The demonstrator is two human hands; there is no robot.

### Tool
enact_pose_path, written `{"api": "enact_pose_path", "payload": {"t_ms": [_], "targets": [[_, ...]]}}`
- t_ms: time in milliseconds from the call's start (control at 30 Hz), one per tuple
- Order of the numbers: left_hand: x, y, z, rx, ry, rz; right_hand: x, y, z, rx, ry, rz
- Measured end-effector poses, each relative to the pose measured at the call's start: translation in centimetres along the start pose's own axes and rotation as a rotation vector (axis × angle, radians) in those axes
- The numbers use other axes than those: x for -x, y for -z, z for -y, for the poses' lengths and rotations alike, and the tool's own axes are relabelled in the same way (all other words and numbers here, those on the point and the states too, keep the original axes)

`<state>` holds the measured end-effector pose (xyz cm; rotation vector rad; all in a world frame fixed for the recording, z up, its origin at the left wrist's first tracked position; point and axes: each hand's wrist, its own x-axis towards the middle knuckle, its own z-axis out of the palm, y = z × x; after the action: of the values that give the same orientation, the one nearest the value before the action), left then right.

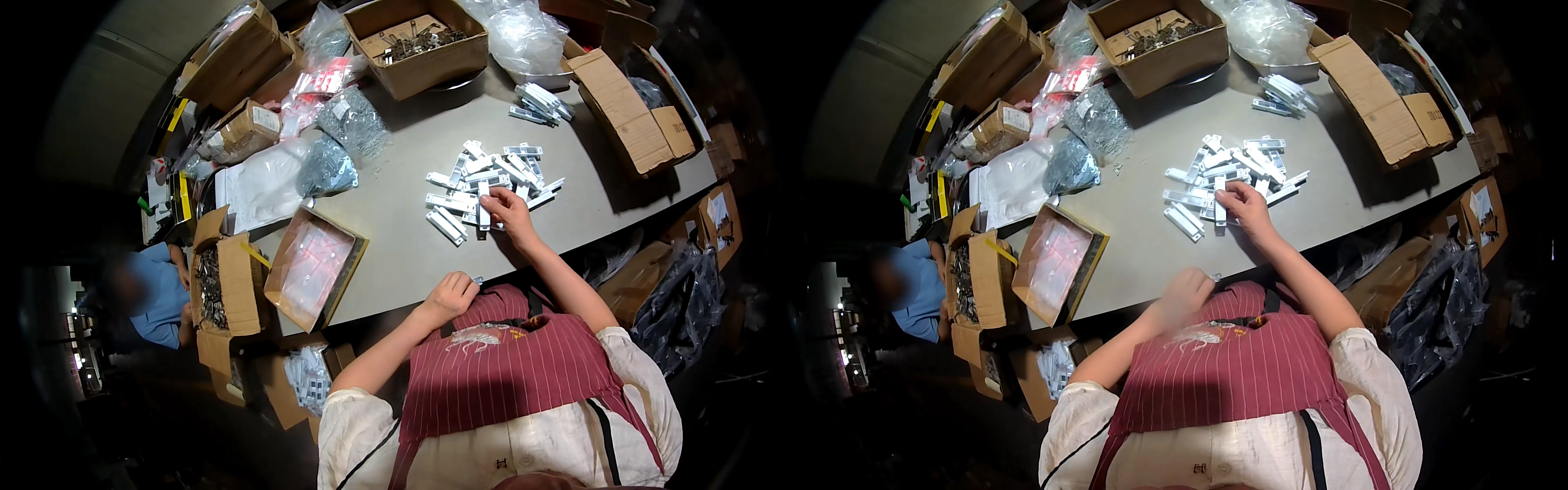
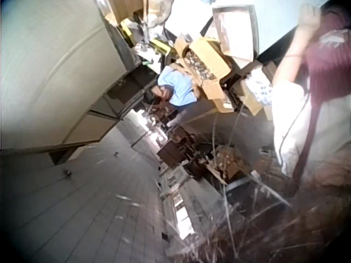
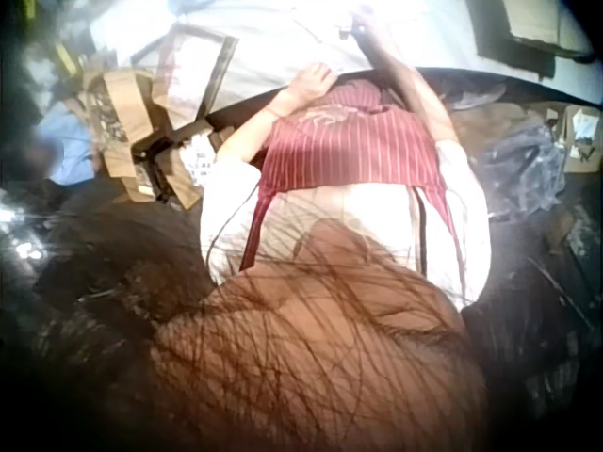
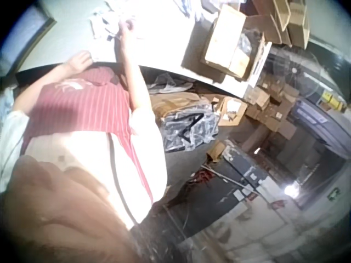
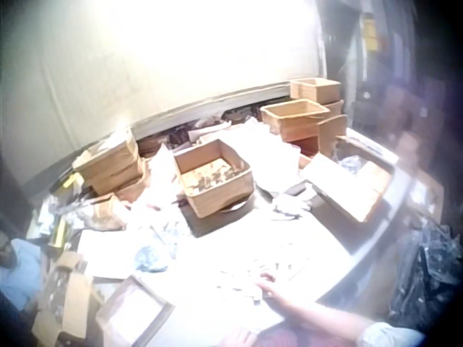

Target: The person sorts small white plastic hardware pieces on a table, picking them up one by one, inspecting them, and placing them into neat stacks. The workspace is cluttered with cardboard boxes and plastic bags containing various items.

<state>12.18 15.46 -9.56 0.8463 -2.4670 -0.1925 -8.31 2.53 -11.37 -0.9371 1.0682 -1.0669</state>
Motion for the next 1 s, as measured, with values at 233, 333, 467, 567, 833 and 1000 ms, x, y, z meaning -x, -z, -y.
{"api": "enact_pose_path", "payload": {"t_ms": [233,333,467,567,833,1000], "targets": [[1.3,3.0,2.3,0.114,0.100,-0.022,-0.4,0.1,-1.0,0.085,0.029,-0.016],[1.9,6.3,4.1,0.147,0.392,-0.157,-0.3,-0.2,-1.0,0.130,0.015,-0.068],[0.6,15.4,11.3,0.085,0.736,-0.705,0.0,-0.1,-0.9,0.075,0.003,-0.108],[2.1,23.5,18.1,0.184,0.858,-1.106,-0.3,-0.3,-0.5,0.049,-0.023,-0.089],[6.4,29.0,31.7,0.445,1.032,-0.767,-0.5,-0.9,1.1,-0.219,-0.192,-0.012],[2.2,25.6,26.1,-0.238,0.659,-0.856,1.7,-1.8,4.3,-0.262,-0.204,0.081]]}}
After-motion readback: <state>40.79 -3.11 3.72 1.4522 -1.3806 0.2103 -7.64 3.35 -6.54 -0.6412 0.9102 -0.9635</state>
